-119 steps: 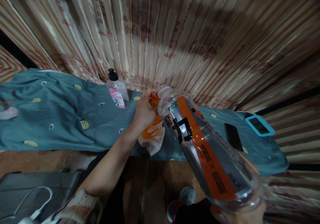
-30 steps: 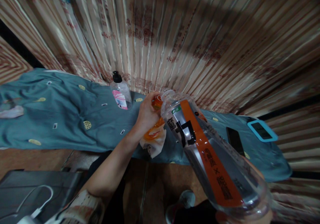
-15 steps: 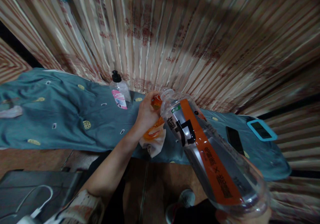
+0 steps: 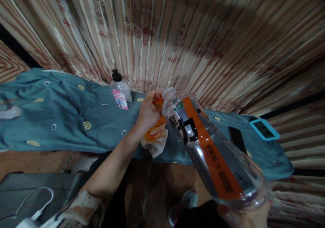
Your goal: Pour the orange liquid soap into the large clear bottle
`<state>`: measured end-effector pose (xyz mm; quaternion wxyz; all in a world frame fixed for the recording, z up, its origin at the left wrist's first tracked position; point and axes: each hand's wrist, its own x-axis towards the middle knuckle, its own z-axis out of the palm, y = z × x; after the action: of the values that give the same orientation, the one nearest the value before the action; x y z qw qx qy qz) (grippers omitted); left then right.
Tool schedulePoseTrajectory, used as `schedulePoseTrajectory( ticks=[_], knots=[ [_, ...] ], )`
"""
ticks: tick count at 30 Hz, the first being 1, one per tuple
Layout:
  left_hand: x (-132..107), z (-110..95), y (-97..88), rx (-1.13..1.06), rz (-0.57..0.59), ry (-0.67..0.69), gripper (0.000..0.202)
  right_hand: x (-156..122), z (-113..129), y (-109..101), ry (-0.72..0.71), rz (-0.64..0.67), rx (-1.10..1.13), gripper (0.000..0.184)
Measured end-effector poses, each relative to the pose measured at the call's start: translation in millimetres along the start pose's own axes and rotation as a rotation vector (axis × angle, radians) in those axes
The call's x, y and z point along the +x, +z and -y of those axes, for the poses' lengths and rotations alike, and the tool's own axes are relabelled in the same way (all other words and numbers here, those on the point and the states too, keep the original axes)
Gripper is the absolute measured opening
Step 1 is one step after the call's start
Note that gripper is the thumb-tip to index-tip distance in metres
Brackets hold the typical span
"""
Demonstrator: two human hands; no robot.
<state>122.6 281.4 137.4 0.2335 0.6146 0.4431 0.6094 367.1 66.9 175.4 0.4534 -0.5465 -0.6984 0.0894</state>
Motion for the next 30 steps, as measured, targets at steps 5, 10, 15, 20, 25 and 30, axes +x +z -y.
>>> schedulePoseTrajectory(
  ticks=[5,10,15,20,25,30],
  knots=[
    [1.3,1.3,1.0,-0.001,-0.019,-0.015,0.023,7.7,11.3,15.8,0.001,-0.099,0.156,0.088],
    [2.8,0.5,1.4,-0.001,-0.01,-0.013,0.023,4.1,11.6,14.9,0.03,-0.093,0.209,0.089],
    [3.2,0.5,0.4,-0.006,0.003,0.003,0.023,6.3,12.5,14.5,0.015,-0.079,0.22,0.087],
    [3.4,1.8,0.0,0.003,0.006,0.019,0.022,5.8,15.1,16.2,0.015,-0.102,0.188,0.086],
    [3.3,1.7,0.9,0.021,-0.003,0.032,0.022,3.5,15.1,16.6,0.014,-0.12,0.139,0.088],
    [4.0,0.9,2.2,0.038,-0.013,0.041,0.021,5.4,14.1,17.3,0.012,-0.127,0.118,0.088]
  ],
)
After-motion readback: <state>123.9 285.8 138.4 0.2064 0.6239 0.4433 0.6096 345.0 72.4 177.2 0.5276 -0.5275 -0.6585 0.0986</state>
